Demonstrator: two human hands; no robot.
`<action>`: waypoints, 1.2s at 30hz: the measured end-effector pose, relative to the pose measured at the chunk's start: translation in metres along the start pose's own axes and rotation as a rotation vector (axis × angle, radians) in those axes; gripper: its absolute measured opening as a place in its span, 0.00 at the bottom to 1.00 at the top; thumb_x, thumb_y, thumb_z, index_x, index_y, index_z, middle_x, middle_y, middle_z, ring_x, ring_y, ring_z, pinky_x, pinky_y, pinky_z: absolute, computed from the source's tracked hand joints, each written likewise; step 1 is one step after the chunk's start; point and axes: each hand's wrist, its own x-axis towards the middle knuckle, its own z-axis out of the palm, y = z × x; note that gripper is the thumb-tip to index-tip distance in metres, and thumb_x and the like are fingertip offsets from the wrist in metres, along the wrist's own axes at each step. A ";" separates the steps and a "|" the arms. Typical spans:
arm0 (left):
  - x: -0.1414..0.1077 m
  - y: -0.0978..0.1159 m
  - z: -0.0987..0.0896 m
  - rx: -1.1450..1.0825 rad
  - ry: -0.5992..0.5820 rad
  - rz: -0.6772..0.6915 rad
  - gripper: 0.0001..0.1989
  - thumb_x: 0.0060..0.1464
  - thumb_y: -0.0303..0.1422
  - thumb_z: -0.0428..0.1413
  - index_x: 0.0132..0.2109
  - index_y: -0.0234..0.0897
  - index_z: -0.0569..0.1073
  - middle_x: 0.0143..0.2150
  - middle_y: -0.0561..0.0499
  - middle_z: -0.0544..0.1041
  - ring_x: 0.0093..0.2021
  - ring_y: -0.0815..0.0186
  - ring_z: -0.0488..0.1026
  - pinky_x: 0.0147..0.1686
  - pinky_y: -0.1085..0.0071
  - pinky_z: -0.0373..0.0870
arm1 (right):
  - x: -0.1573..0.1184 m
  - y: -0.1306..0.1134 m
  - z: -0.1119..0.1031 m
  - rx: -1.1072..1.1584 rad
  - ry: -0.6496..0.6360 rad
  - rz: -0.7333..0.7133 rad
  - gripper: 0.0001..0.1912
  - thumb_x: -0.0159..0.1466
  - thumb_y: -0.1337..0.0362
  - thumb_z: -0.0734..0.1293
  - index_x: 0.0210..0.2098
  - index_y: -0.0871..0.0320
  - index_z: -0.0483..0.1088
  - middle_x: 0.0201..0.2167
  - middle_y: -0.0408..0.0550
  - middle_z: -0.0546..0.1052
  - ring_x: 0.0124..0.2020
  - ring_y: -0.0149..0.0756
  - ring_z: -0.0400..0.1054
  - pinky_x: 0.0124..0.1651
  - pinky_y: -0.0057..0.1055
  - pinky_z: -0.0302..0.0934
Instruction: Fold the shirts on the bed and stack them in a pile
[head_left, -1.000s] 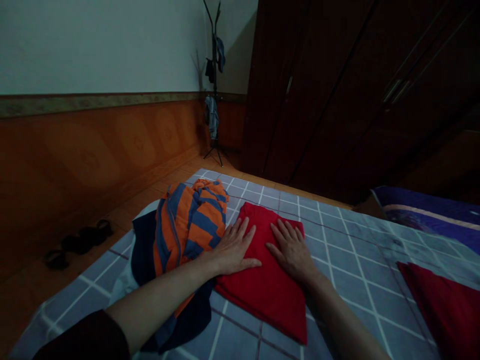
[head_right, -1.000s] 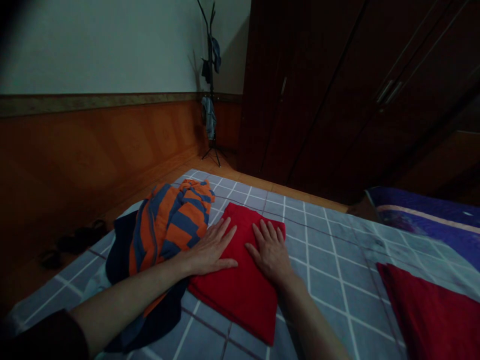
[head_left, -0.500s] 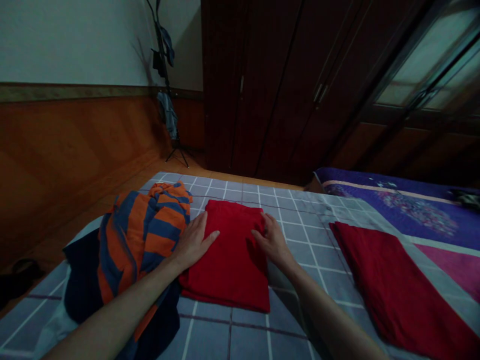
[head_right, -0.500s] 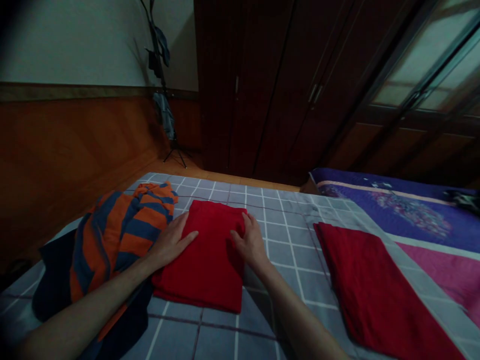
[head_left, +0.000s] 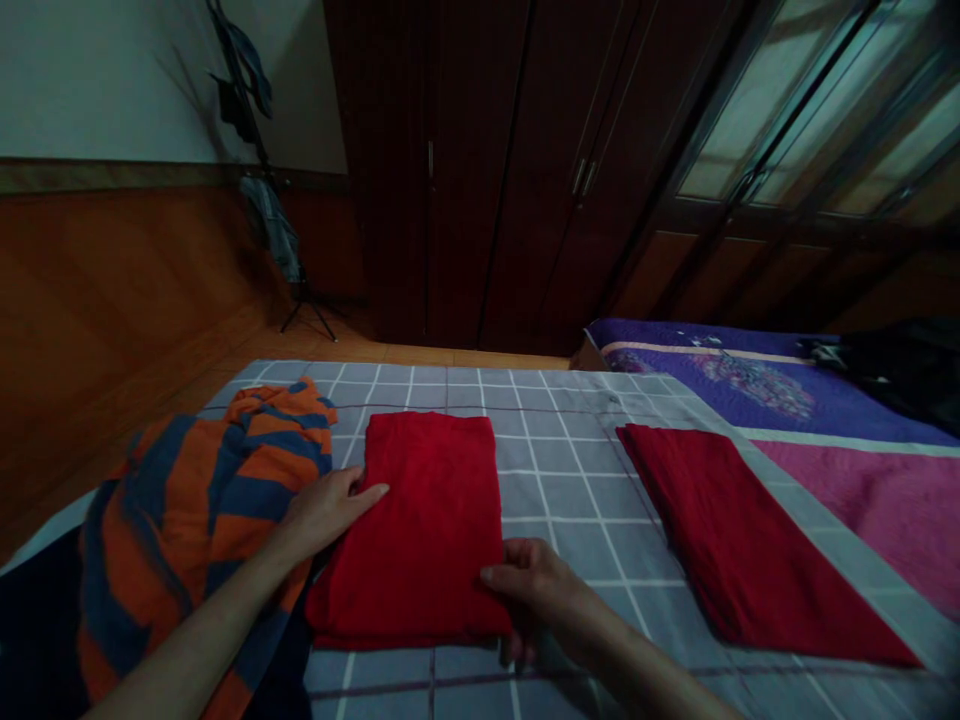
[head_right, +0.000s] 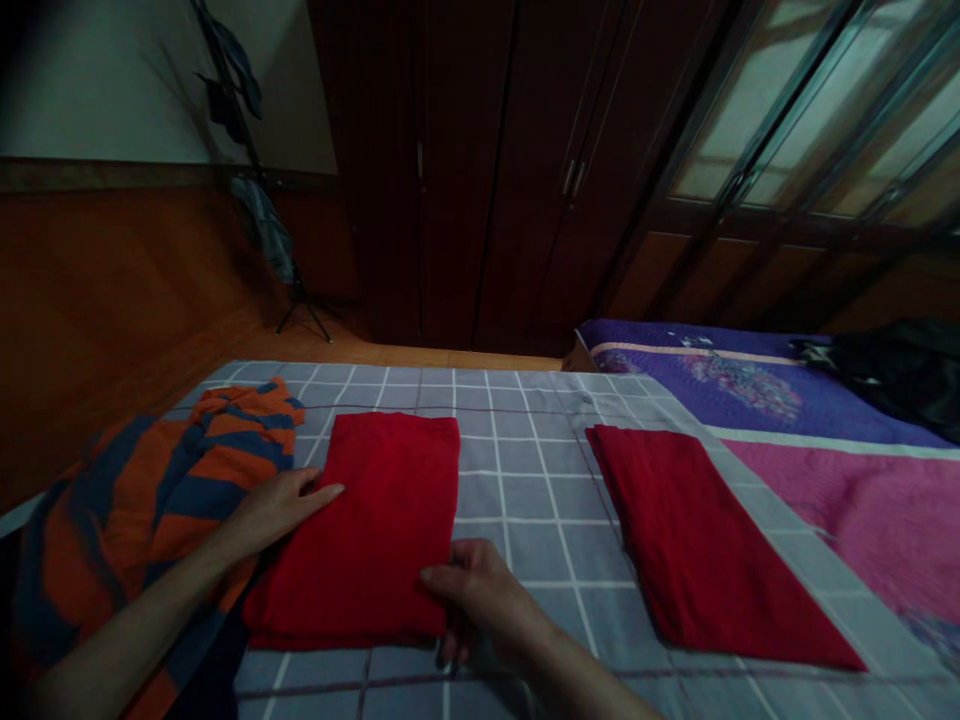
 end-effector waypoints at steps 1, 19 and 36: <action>0.000 0.000 0.000 -0.035 -0.004 0.003 0.22 0.53 0.53 0.45 0.27 0.39 0.65 0.26 0.52 0.71 0.29 0.60 0.71 0.27 0.71 0.58 | 0.002 0.001 0.001 0.033 0.016 -0.035 0.18 0.49 0.55 0.71 0.30 0.64 0.70 0.18 0.47 0.73 0.17 0.29 0.66 0.18 0.23 0.56; -0.042 0.114 -0.027 -1.402 -0.217 -0.160 0.18 0.45 0.27 0.63 0.45 0.39 0.70 0.37 0.51 0.79 0.35 0.63 0.78 0.31 0.72 0.75 | -0.080 -0.065 -0.045 0.400 0.231 -0.384 0.19 0.43 0.70 0.68 0.37 0.60 0.74 0.31 0.45 0.79 0.29 0.32 0.72 0.32 0.24 0.61; 0.008 0.360 0.105 -1.515 -0.447 0.228 0.17 0.48 0.26 0.59 0.45 0.35 0.65 0.38 0.49 0.74 0.31 0.70 0.73 0.33 0.74 0.70 | -0.207 -0.035 -0.257 0.147 0.819 -0.428 0.19 0.45 0.70 0.65 0.37 0.56 0.73 0.35 0.45 0.80 0.31 0.35 0.74 0.35 0.26 0.68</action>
